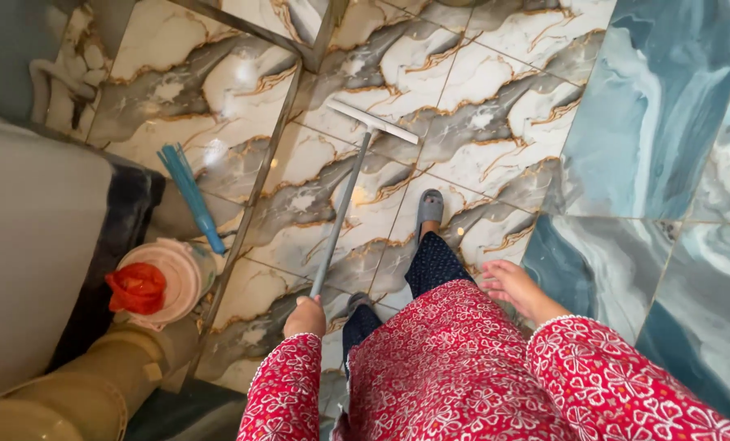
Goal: Cleaning the bathroom floor and toilet area using a squeegee, brush, and water.
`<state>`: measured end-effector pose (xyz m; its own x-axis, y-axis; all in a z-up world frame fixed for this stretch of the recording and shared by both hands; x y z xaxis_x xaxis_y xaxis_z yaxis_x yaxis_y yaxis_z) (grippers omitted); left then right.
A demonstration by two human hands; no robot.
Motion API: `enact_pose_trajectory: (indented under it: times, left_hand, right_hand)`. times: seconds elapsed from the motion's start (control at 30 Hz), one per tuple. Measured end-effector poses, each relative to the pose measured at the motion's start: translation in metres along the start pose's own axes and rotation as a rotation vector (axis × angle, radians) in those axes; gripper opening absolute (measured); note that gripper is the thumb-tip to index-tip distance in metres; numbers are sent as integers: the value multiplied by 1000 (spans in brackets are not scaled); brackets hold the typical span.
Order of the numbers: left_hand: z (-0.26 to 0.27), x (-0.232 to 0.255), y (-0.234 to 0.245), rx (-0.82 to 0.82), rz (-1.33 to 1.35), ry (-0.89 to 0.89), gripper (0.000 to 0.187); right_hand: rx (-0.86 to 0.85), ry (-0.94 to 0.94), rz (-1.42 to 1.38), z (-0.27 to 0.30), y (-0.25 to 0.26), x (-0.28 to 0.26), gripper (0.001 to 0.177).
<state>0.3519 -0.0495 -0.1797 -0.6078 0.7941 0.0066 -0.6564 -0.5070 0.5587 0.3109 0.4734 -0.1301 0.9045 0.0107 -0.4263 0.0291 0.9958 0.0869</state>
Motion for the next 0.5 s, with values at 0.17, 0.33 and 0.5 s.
enact_pose_trajectory:
  times: [0.17,0.33,0.5]
  left_hand:
    - [-28,148,48,2,41,37,58]
    - [-151,313,70,48,69,-2,64]
    - [-136,492,81,-524,750,-40,55]
  right_hand:
    - [14,-80,-31,-67,104,-4,32]
    - [21,-104,-27,-118,167,-82,34]
    - [26,82,16,-121,178,-202,42]
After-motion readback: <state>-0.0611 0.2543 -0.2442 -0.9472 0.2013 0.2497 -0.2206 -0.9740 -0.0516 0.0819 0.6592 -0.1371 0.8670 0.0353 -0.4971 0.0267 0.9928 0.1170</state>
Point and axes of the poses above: each hand's wrist, its own z-axis away from the middle knuckle, its own y-axis out of the back of the hand, x = y × z, the point moved 8 cm from there along -z, towards the middle knuckle, and after that the axes turned 1 degree about -x, right-handed, at the moved point
